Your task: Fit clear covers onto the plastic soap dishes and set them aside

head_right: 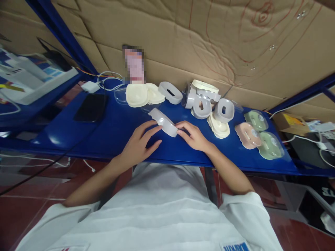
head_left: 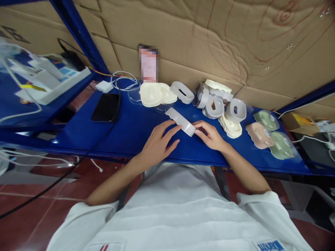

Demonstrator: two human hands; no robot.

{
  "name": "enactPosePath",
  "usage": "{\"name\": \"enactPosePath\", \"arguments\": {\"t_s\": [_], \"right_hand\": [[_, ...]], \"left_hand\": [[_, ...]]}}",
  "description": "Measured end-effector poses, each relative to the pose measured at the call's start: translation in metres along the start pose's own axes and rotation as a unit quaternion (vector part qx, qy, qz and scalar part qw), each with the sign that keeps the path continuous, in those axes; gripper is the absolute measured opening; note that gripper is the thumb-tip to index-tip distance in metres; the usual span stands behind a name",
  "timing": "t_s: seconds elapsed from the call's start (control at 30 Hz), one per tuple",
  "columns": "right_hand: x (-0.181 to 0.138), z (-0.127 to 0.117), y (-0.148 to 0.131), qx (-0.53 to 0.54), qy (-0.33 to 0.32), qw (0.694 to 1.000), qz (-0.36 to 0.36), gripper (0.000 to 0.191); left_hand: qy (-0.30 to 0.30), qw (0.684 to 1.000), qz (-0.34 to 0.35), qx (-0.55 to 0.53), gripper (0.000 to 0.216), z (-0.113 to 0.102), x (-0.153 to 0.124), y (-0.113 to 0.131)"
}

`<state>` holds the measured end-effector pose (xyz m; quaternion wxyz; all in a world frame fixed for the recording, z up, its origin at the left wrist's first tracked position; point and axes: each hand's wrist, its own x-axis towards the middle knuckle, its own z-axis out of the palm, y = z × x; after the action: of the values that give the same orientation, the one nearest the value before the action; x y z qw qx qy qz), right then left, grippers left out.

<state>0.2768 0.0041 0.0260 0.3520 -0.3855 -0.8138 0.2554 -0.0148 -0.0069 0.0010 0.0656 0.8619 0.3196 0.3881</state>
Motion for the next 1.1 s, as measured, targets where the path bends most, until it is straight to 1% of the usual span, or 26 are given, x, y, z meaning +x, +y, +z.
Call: {"name": "enactPosePath", "arguments": {"t_s": [0.17, 0.27, 0.33, 0.4, 0.5, 0.6, 0.67, 0.77, 0.8, 0.83, 0.9, 0.97, 1.03, 1.1], "right_hand": [[0.001, 0.005, -0.008, -0.010, -0.025, 1.000, -0.009, 0.030], [0.002, 0.015, -0.013, -0.021, -0.051, 0.998, -0.034, 0.045], [0.003, 0.024, -0.017, -0.034, -0.047, 0.997, -0.046, 0.053], [0.003, 0.030, -0.019, -0.040, -0.025, 0.998, -0.036, 0.050], [0.004, 0.033, -0.016, -0.028, 0.024, 0.999, -0.010, 0.042], [0.004, 0.029, -0.009, -0.018, 0.063, 0.998, 0.009, 0.041], [0.003, 0.026, -0.007, -0.037, 0.072, 0.997, 0.012, 0.042], [0.003, 0.020, -0.007, -0.103, 0.095, 0.990, -0.002, 0.042], [0.003, 0.017, -0.008, -0.129, 0.107, 0.986, -0.004, 0.042], [0.003, 0.015, -0.009, -0.154, 0.119, 0.981, -0.003, 0.041], [0.003, 0.008, -0.008, -0.187, 0.136, 0.973, 0.006, 0.041], [0.004, 0.001, -0.006, -0.201, 0.137, 0.970, 0.010, 0.041], [0.004, -0.003, -0.003, -0.221, 0.125, 0.967, 0.008, 0.039], [0.002, -0.006, 0.001, -0.258, 0.104, 0.960, 0.010, 0.038]], "left_hand": [[0.016, 1.000, -0.009, 0.014, 0.027, 0.003, -0.001, -0.002], [0.018, 0.999, 0.007, 0.025, 0.014, 0.005, -0.003, -0.003], [0.028, 0.999, 0.023, 0.032, 0.014, 0.005, -0.006, -0.003], [0.030, 0.998, 0.031, 0.036, 0.016, 0.005, -0.007, -0.003], [0.003, 0.998, 0.042, 0.041, 0.019, 0.004, -0.006, -0.003], [-0.028, 0.995, 0.061, 0.068, 0.022, 0.003, -0.002, -0.002], [-0.067, 0.991, 0.090, 0.075, 0.022, 0.003, 0.001, -0.003], [-0.134, 0.981, 0.140, 0.022, 0.022, 0.003, 0.003, -0.003], [-0.139, 0.980, 0.141, 0.006, 0.022, 0.003, 0.002, -0.003], [-0.130, 0.983, 0.127, 0.002, 0.023, 0.003, 0.002, -0.004], [-0.094, 0.993, 0.071, 0.026, 0.027, 0.005, 0.001, -0.005], [-0.082, 0.995, 0.022, 0.054, 0.031, 0.007, 0.000, -0.007], [-0.099, 0.993, 0.018, 0.058, 0.029, 0.008, 0.000, -0.008], [-0.118, 0.991, 0.054, 0.043, 0.023, 0.007, 0.000, -0.007]]}}
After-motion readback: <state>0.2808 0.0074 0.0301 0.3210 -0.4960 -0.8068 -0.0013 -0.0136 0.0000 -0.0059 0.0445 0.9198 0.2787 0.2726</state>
